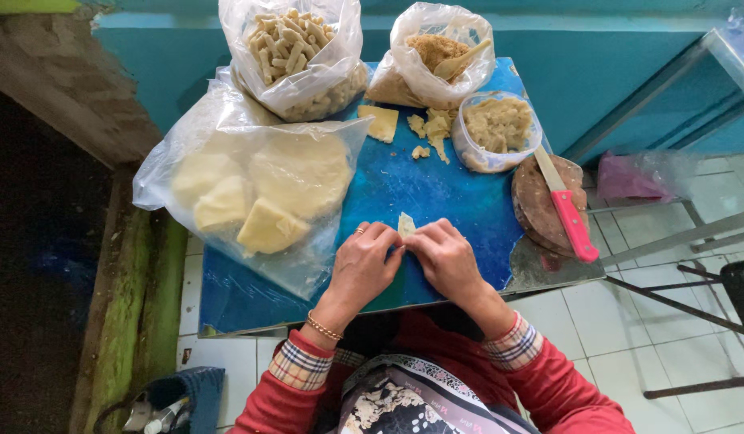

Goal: The person folds small square dough wrappers into filled snack pieces at a small blue table. They place filling from a plastic container onto a wrapper, fold the wrapper over the filling by hand, press the edges closed, and set the finished piece on the table with previously folded pieces.

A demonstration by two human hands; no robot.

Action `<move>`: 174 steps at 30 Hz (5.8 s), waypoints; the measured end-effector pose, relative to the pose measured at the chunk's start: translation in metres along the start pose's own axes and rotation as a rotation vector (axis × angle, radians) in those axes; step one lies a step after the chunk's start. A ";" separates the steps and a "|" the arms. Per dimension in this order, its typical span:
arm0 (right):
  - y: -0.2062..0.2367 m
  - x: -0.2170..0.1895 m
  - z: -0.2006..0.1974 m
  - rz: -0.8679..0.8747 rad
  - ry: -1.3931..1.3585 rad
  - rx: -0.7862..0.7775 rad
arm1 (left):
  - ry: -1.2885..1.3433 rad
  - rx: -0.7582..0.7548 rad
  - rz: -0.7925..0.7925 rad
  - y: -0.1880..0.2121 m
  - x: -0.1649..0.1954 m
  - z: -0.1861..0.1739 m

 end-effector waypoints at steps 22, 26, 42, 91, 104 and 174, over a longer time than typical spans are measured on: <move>-0.029 0.024 0.002 0.197 -0.021 -0.116 | -0.012 0.106 -0.063 -0.001 -0.012 0.017; -0.027 0.035 0.005 0.365 -0.144 -0.101 | -0.037 0.034 -0.273 -0.011 -0.031 0.029; -0.014 -0.011 0.000 -0.076 0.440 -0.026 | -0.002 0.092 -0.239 -0.015 -0.034 0.032; -0.212 0.116 0.117 -0.172 0.749 -0.226 | -0.038 0.156 -0.278 -0.002 -0.018 0.008; -0.124 0.148 0.037 0.584 -0.828 -0.261 | 0.924 0.313 -0.658 0.002 -0.079 0.039; 0.044 0.107 -0.019 0.612 -0.934 0.366 | 1.236 0.126 -0.651 -0.038 -0.078 0.076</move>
Point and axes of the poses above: each hand's wrist, its own y-axis away from the middle knuckle, its own z-axis out of the palm, x = y × z, the point moved 8 cm from there along -y, towards the middle knuckle, and after that the axes turned 1 degree about y, right-handed, at the moved point
